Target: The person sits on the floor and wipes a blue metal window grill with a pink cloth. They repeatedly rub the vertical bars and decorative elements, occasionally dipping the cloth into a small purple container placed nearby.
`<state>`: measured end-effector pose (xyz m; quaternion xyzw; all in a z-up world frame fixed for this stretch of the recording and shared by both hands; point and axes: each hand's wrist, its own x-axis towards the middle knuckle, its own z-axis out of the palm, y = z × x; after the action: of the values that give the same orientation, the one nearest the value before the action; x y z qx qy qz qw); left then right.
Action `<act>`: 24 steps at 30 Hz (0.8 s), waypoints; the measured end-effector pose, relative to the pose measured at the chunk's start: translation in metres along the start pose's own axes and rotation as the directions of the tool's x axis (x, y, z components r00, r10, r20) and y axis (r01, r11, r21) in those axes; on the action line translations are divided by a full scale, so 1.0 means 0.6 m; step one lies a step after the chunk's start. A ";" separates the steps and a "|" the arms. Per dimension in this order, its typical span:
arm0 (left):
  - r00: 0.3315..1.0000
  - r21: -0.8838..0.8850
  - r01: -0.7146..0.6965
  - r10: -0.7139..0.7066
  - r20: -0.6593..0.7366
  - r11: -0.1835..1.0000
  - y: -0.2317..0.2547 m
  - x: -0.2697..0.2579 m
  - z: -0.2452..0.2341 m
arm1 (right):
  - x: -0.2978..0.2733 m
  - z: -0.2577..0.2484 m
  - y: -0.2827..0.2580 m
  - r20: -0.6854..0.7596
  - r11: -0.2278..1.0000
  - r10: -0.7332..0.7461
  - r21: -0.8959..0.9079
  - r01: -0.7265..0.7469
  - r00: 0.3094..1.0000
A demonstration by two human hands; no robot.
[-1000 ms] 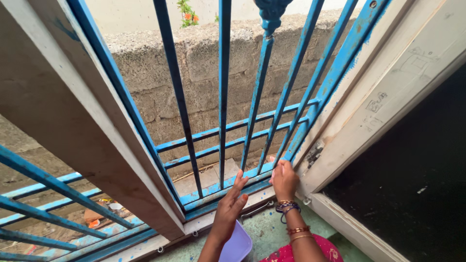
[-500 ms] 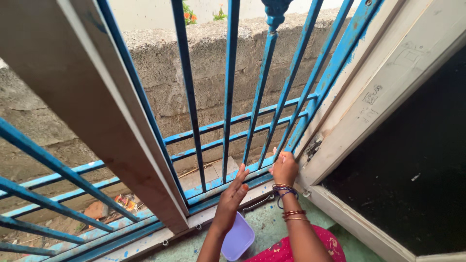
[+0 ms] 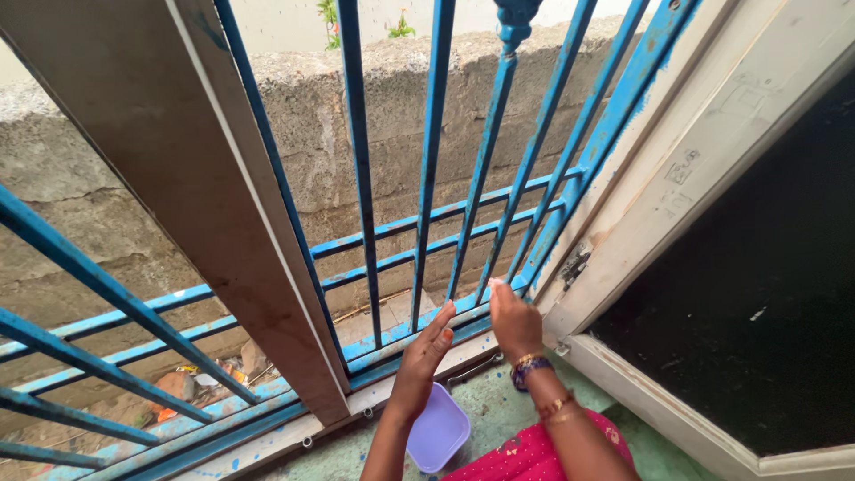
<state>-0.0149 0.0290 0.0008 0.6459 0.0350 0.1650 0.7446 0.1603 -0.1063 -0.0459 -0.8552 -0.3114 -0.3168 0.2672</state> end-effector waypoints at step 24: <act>0.993 0.082 0.029 -0.019 -0.115 0.996 -0.005 -0.028 -0.023 | -0.085 -0.030 0.003 0.350 0.771 0.437 0.329 -0.545 0.829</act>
<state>-0.0336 0.0372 -0.0070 0.6655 0.0919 0.1911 0.7157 0.1236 -0.1379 -0.0708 -0.8629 -0.1666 -0.0495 0.4746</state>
